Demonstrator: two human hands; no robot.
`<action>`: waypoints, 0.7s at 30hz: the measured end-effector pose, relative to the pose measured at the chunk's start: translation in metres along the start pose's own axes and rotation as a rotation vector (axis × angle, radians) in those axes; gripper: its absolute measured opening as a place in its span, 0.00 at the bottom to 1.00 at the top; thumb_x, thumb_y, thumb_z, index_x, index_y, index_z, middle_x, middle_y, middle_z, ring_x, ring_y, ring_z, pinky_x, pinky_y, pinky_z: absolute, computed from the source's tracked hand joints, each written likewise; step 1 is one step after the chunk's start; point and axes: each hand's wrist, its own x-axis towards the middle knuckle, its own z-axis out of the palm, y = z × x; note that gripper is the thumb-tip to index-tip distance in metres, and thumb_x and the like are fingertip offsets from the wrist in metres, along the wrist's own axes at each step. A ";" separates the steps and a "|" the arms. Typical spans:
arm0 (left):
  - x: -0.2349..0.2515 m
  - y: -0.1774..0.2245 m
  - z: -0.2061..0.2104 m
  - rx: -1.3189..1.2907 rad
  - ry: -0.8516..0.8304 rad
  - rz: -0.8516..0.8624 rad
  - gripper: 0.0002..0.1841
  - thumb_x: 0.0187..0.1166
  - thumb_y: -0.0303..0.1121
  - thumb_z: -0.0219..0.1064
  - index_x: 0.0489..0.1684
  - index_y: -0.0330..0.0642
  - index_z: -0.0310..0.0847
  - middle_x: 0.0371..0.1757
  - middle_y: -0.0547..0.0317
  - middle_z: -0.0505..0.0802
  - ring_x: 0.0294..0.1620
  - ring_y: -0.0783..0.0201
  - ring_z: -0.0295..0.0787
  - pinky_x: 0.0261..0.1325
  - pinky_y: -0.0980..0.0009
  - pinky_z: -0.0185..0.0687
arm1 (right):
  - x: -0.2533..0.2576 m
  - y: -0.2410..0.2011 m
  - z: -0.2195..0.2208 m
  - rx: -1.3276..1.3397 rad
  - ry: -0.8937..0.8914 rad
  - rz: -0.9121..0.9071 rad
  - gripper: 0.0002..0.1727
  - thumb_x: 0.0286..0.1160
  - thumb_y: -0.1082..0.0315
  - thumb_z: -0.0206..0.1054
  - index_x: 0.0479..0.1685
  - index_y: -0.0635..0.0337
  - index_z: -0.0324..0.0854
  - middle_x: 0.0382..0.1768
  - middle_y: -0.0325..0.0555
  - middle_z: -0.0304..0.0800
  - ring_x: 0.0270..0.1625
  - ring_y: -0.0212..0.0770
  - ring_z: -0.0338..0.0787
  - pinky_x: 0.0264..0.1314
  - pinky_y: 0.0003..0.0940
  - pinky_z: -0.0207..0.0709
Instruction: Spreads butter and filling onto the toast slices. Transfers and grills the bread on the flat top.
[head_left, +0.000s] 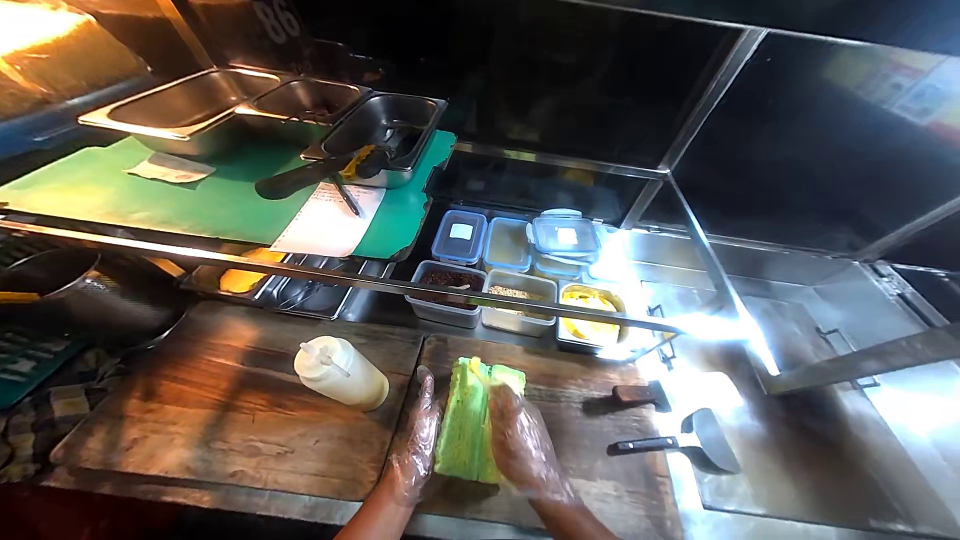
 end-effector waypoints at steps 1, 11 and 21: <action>-0.001 0.000 0.001 -0.007 -0.014 -0.003 0.34 0.95 0.55 0.31 0.87 0.43 0.65 0.73 0.49 0.87 0.69 0.61 0.88 0.68 0.59 0.88 | 0.013 -0.001 -0.001 -0.066 -0.049 -0.002 0.24 0.90 0.57 0.50 0.77 0.55 0.77 0.64 0.54 0.90 0.68 0.51 0.89 0.73 0.52 0.80; 0.003 0.000 -0.002 0.005 -0.023 0.015 0.34 0.95 0.55 0.31 0.88 0.41 0.62 0.76 0.47 0.84 0.72 0.59 0.85 0.73 0.59 0.84 | 0.008 0.012 -0.014 1.023 -0.222 0.619 0.10 0.91 0.61 0.54 0.52 0.57 0.76 0.22 0.39 0.75 0.14 0.32 0.67 0.14 0.28 0.64; 0.002 0.001 0.002 0.043 -0.017 -0.010 0.34 0.95 0.55 0.30 0.91 0.44 0.58 0.78 0.50 0.83 0.73 0.63 0.84 0.73 0.61 0.84 | -0.056 -0.017 -0.005 -0.264 -0.294 0.127 0.23 0.86 0.60 0.53 0.76 0.52 0.77 0.60 0.59 0.90 0.60 0.60 0.92 0.59 0.62 0.85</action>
